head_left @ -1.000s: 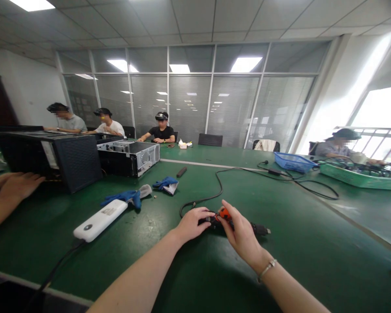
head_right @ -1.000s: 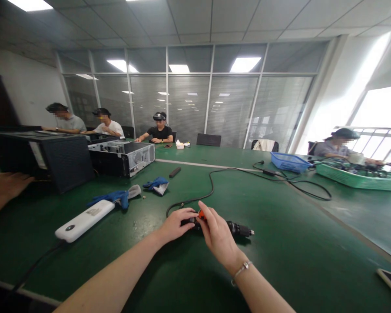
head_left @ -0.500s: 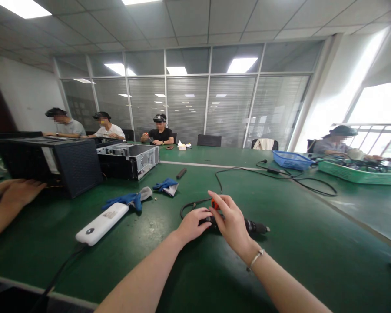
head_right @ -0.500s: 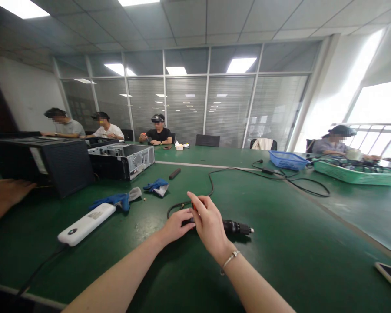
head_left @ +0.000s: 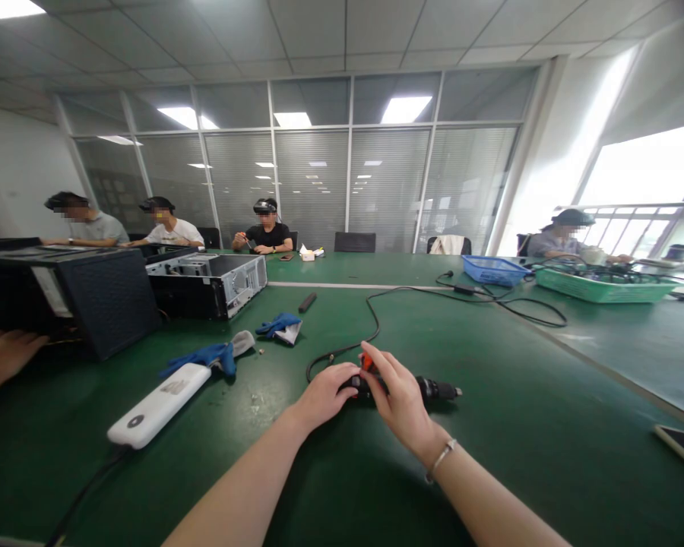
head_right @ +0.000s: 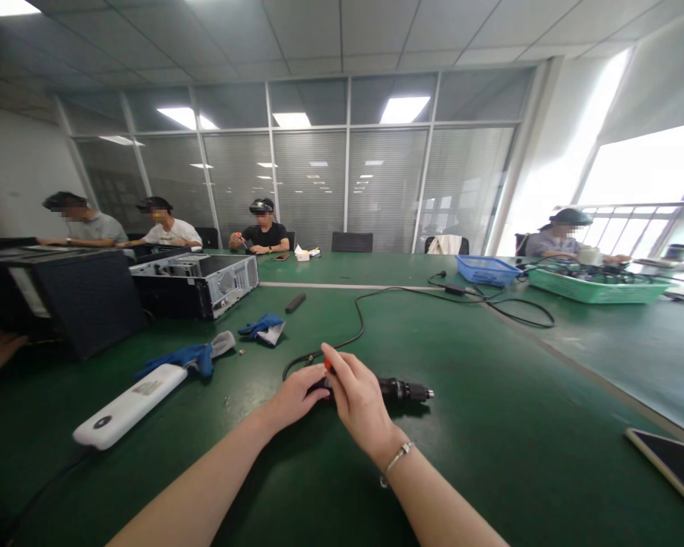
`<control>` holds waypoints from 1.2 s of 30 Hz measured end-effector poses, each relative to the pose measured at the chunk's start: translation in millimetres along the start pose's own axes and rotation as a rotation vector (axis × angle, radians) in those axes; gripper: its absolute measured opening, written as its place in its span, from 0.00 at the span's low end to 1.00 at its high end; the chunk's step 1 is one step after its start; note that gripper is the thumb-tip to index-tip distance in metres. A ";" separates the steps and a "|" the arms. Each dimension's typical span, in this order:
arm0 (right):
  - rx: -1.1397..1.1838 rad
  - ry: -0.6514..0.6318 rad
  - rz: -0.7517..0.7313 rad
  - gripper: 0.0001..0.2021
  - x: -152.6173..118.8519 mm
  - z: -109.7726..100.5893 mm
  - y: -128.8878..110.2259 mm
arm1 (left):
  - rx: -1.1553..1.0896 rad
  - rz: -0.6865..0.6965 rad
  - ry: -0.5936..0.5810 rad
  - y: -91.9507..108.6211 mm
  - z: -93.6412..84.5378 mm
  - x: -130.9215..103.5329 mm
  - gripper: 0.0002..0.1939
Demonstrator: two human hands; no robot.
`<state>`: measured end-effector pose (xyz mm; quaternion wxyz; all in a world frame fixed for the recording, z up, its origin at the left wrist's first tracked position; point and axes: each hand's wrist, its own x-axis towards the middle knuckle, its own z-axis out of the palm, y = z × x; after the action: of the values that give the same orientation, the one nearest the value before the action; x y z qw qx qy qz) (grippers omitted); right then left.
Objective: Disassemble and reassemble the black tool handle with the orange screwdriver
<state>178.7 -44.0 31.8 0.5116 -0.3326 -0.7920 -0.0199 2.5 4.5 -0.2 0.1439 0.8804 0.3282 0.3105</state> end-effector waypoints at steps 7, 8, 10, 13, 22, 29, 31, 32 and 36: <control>-0.064 0.092 0.034 0.22 -2.7 0.2 3.5 | -0.072 -0.006 -0.030 2.9 -4.8 0.9 0.11; -0.053 0.087 0.031 0.22 -2.7 -0.1 3.8 | -0.085 -0.008 -0.038 3.3 -6.1 0.8 0.12; -0.012 0.069 0.014 0.24 -2.6 -0.4 2.6 | -0.103 -0.014 -0.052 4.6 -8.6 0.5 0.13; 0.029 0.039 -0.018 0.28 -2.4 -0.5 -1.4 | -0.108 -0.017 -0.078 7.5 -12.0 0.0 0.12; -0.011 0.087 -0.002 0.27 -1.2 -3.6 -3.5 | -0.085 0.018 -0.128 15.9 -19.3 -1.8 0.11; -0.054 0.061 -0.029 0.26 -0.5 -6.2 -3.3 | -0.110 -0.051 -0.114 18.1 -18.2 -2.6 0.10; -0.018 0.041 -0.044 0.27 -1.1 -6.4 -3.7 | -0.115 -0.059 -0.106 17.3 -17.9 -3.2 0.13; -0.003 0.025 -0.046 0.28 -1.5 -6.5 -4.6 | -0.116 -0.062 -0.101 16.8 -17.7 -3.6 0.14; -0.024 0.014 0.008 0.31 -2.1 -7.5 -9.6 | -0.118 -0.063 -0.088 15.9 -16.8 -4.8 0.14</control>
<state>180.0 -55.3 36.6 0.5132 -0.3416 -0.7868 -0.0300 -3.3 -9.7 17.8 0.2195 0.8725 0.3304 0.2854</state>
